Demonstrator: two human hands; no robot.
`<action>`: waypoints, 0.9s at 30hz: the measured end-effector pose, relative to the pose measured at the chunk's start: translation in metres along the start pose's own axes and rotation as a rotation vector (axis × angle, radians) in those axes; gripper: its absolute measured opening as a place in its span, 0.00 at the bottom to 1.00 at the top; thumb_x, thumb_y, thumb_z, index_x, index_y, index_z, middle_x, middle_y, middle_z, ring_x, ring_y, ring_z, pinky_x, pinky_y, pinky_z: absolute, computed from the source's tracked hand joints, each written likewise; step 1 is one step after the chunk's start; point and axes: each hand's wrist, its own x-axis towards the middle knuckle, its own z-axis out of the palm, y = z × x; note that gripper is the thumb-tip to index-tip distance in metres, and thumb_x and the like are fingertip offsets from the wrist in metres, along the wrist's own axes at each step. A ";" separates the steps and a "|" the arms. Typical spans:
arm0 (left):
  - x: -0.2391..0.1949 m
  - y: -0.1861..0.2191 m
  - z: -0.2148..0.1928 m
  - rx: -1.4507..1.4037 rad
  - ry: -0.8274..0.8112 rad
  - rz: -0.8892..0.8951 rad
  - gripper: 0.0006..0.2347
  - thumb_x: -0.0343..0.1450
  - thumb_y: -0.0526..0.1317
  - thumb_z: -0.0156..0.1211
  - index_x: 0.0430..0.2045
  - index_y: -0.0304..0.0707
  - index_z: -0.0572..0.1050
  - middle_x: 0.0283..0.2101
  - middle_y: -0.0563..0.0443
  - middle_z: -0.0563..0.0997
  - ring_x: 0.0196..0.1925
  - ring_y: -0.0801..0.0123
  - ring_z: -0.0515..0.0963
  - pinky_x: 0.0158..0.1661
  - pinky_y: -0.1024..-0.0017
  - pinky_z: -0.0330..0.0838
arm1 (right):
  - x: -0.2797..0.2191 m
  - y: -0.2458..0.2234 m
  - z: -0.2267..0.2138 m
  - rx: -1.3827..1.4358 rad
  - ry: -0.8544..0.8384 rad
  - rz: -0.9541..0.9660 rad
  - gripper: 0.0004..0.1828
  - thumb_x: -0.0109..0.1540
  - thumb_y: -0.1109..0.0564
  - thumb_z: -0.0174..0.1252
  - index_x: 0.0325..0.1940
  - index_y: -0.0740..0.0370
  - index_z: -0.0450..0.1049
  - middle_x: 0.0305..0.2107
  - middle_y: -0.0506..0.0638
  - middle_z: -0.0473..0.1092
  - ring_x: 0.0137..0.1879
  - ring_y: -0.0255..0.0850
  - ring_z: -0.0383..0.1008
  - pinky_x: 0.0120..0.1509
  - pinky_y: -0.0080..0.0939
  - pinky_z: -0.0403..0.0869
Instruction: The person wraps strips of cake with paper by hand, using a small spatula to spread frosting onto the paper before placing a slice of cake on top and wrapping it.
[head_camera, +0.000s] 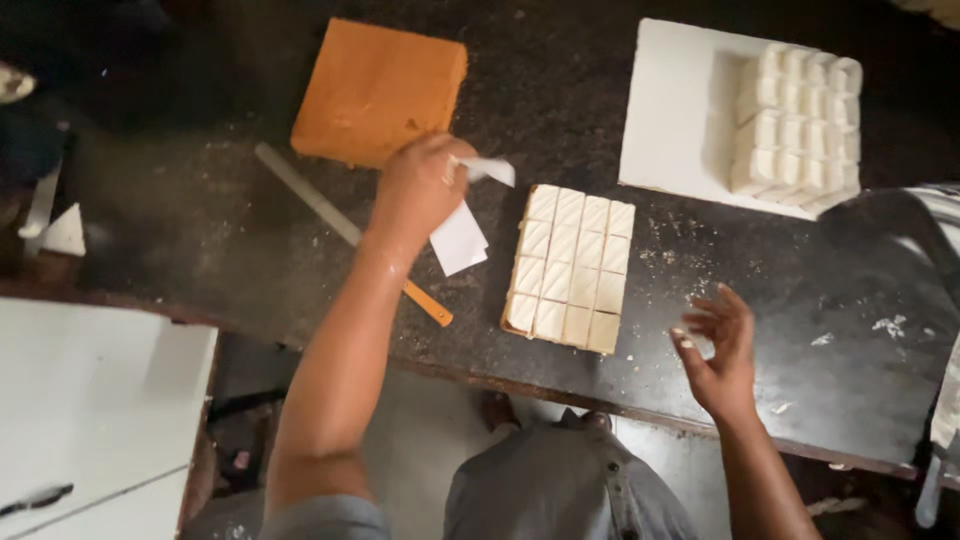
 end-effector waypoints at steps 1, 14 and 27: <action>0.006 0.027 -0.009 -0.013 -0.078 0.031 0.02 0.67 0.34 0.61 0.28 0.37 0.80 0.35 0.43 0.82 0.42 0.47 0.81 0.42 0.54 0.74 | 0.005 -0.020 0.003 0.002 0.015 0.005 0.45 0.61 0.62 0.62 0.78 0.61 0.46 0.61 0.62 0.65 0.59 0.48 0.73 0.46 0.45 0.77; 0.002 0.190 0.036 -0.467 -0.648 0.035 0.07 0.64 0.31 0.63 0.33 0.35 0.77 0.31 0.43 0.83 0.36 0.58 0.85 0.37 0.64 0.77 | -0.028 0.009 -0.097 0.029 -0.491 0.116 0.16 0.58 0.61 0.67 0.50 0.66 0.79 0.38 0.53 0.82 0.46 0.44 0.81 0.51 0.44 0.78; -0.100 0.261 0.282 -0.889 -0.620 -0.657 0.08 0.73 0.27 0.45 0.45 0.31 0.63 0.33 0.36 0.83 0.28 0.62 0.87 0.25 0.71 0.80 | -0.061 0.311 -0.336 -0.962 0.259 0.569 0.37 0.56 0.55 0.66 0.69 0.56 0.63 0.53 0.63 0.70 0.54 0.67 0.73 0.52 0.61 0.75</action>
